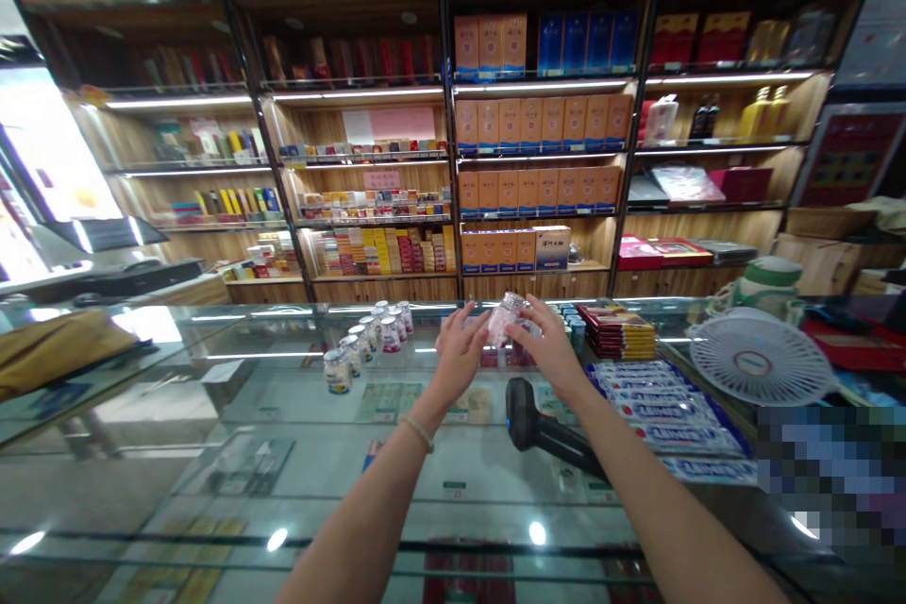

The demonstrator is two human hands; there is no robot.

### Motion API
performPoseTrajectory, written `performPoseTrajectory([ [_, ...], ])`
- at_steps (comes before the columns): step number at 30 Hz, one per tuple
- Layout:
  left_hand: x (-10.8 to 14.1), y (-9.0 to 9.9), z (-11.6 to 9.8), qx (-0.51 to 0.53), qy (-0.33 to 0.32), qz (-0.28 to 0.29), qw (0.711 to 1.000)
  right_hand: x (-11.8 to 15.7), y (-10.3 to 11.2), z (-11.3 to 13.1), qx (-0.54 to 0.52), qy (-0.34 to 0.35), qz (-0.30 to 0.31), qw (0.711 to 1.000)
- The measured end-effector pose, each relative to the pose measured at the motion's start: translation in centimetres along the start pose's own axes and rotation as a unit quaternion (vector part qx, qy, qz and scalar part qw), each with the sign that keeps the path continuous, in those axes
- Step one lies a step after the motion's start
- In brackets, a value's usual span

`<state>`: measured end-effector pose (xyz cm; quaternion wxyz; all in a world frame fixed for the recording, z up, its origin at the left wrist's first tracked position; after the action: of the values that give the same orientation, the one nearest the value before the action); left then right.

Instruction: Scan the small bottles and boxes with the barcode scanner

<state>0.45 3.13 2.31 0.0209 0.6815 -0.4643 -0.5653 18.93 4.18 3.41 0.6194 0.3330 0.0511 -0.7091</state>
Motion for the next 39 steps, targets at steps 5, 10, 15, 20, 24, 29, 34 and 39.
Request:
performPoseTrajectory([
  [5, 0.5, 1.5, -2.8, -0.043, -0.035, -0.052, 0.997, 0.3, 0.0, 0.1, 0.027, -0.025, -0.049, 0.998],
  [10, 0.7, 1.7, -4.0, -0.067, -0.008, -0.066, 0.996, 0.5, -0.5, -0.1, 0.015, -0.033, -0.054, 0.998],
  [15, 0.5, 1.8, -3.7, -0.060, 0.004, -0.060, 0.996, 0.3, -0.7, -0.4, -0.067, -0.035, -0.034, 0.997],
  [20, 0.4, 1.6, -2.9, -0.050, 0.009, -0.051, 0.997, 0.1, -0.2, -0.6, -0.053, -0.013, -0.042, 0.998],
  [24, 0.4, 1.3, -2.8, -0.048, 0.000, -0.033, 0.998, 0.3, 0.0, -0.7, -0.004, -0.002, -0.064, 0.998],
  [29, -0.4, 2.7, -3.2, -0.085, -0.005, 0.000, 0.996, 0.3, -0.2, 0.3, 0.028, 0.007, -0.088, 0.996],
  [34, -1.7, 6.0, -3.2, -0.128, -0.033, 0.017, 0.991, 0.0, -1.1, 3.1, 0.046, 0.042, -0.096, 0.993],
  [39, -1.2, 10.2, -1.5, -0.159, -0.031, 0.024, 0.986, 1.0, -4.1, 6.2, 0.057, 0.052, -0.080, 0.994],
])
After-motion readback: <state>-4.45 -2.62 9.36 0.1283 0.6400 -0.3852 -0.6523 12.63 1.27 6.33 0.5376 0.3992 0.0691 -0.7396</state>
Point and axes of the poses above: each hand's wrist, its own x-axis away from the middle knuckle, its own y-axis out of the back of the hand, z = x × y, the point moved 4 cm from there along -x, towards the middle knuckle, and after that the axes turned 3 degrees about x, right-handed, at the moved point
